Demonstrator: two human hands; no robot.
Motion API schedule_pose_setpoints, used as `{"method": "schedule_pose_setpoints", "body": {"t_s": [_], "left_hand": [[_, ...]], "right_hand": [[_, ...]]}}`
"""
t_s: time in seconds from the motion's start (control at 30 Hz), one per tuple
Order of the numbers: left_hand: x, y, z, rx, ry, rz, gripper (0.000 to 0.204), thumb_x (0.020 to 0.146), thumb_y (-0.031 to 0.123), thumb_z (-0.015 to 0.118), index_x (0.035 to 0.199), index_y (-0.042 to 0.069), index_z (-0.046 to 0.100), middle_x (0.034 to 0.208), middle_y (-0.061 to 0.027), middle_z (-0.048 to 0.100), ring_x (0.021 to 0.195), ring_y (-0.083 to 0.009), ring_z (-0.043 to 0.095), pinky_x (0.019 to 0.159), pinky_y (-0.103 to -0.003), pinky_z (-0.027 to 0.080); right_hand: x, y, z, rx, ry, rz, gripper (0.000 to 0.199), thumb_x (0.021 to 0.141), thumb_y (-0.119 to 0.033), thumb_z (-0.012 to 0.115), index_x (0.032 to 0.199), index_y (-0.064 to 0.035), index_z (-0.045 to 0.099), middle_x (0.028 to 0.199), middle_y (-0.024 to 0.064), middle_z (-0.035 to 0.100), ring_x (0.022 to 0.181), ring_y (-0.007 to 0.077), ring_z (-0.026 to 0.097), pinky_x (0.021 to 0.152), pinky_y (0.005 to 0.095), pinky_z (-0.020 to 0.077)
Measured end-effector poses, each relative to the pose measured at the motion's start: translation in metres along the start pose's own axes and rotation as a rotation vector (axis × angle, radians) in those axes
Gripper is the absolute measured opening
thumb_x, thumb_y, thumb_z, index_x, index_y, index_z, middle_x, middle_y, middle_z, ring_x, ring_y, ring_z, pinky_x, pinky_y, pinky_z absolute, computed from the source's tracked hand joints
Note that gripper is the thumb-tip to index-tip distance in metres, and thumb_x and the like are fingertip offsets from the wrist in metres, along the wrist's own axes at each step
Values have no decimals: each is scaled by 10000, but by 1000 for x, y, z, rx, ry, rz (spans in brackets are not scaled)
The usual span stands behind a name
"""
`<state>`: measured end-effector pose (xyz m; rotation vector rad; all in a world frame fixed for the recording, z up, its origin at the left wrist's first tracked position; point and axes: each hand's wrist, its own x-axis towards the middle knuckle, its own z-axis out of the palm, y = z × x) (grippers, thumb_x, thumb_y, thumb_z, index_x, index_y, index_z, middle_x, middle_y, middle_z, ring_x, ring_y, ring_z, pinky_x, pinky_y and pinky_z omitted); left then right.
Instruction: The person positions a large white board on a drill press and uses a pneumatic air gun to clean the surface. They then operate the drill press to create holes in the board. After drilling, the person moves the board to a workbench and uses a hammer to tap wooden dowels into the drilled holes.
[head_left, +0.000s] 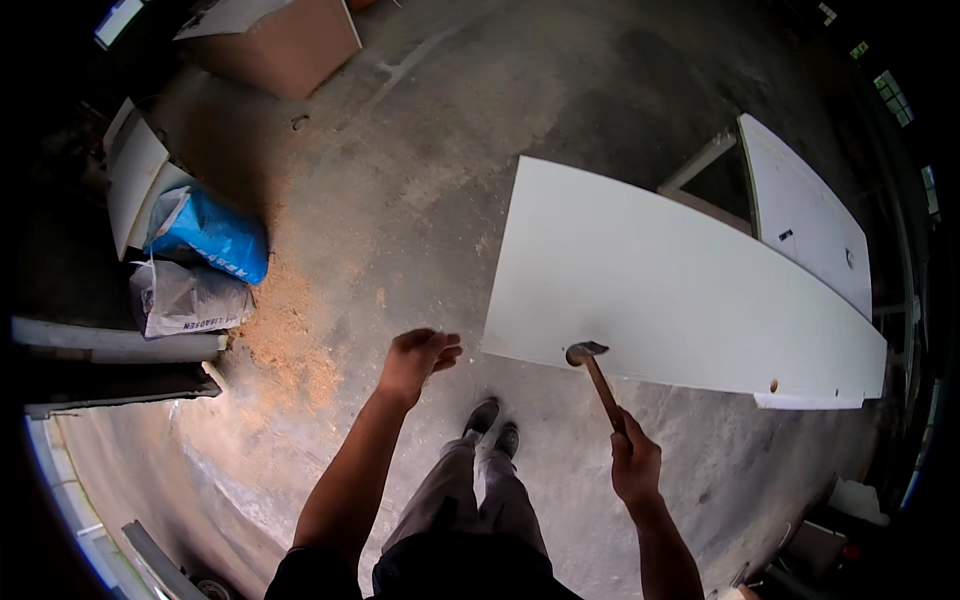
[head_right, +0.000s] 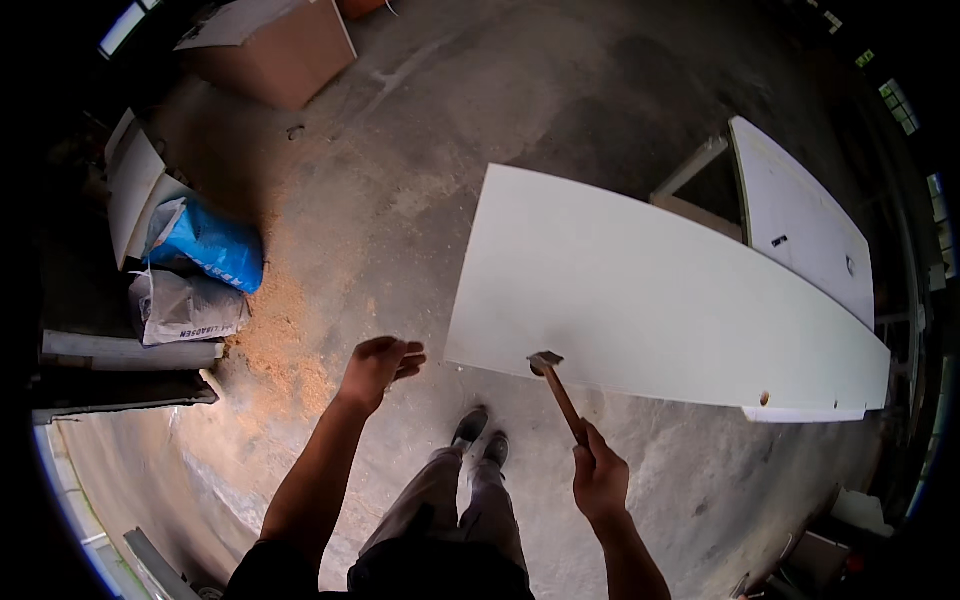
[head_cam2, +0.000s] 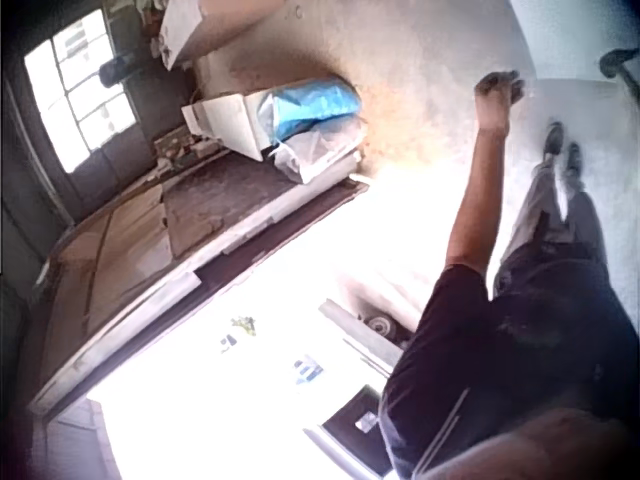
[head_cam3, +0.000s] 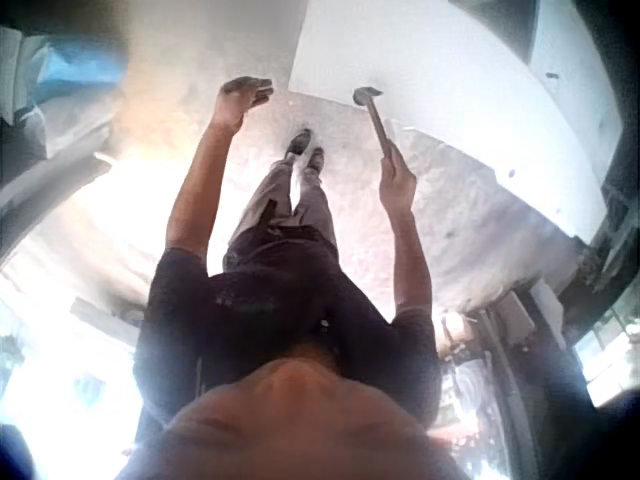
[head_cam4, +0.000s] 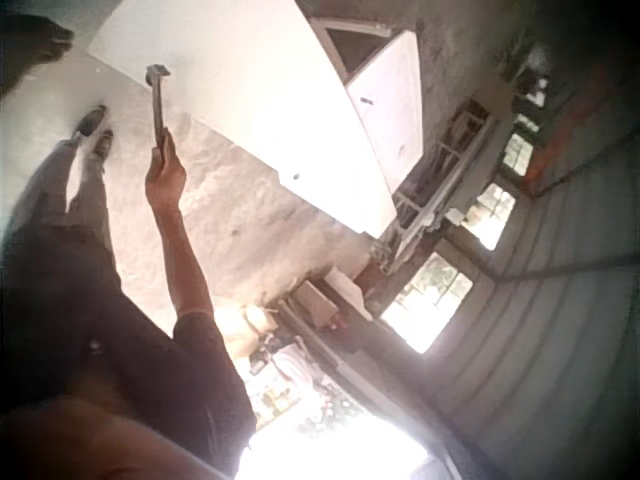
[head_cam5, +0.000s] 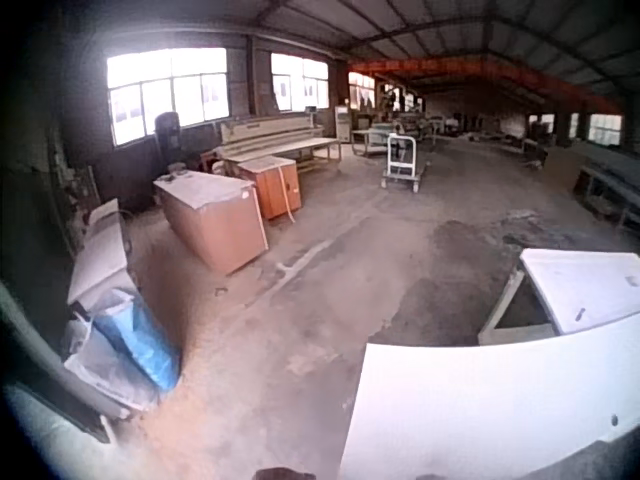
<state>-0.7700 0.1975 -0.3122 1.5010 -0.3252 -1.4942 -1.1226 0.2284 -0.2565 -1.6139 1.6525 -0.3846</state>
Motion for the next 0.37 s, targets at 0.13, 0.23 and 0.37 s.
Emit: {"method": "schedule_pose_setpoints", "body": {"t_s": [0.13,0.23,0.37], "left_hand": [[-67,-25,-91,175,202,-49,154,918,102,545,902,-40,602,821,-143,669,532,-163,564,471,-272,442],[-120,-61,-131,158,291,-92,135,916,149,584,868,32,631,666,-32,577,495,-74,439,437,-237,331],[-123,-86,-153,326,174,83,205,897,225,641,921,22,656,743,-14,600,676,-93,538,602,-262,438]], "right_hand": [[-14,7,31,315,-32,124,347,937,-131,470,1241,21,539,673,41,544,584,107,512,563,270,452],[-23,-24,79,590,-178,206,325,924,-119,447,1201,3,565,642,28,520,499,91,490,438,263,393],[-21,-120,152,633,-495,123,205,956,-96,480,1117,-12,575,596,-13,491,485,72,467,438,236,372]]}}
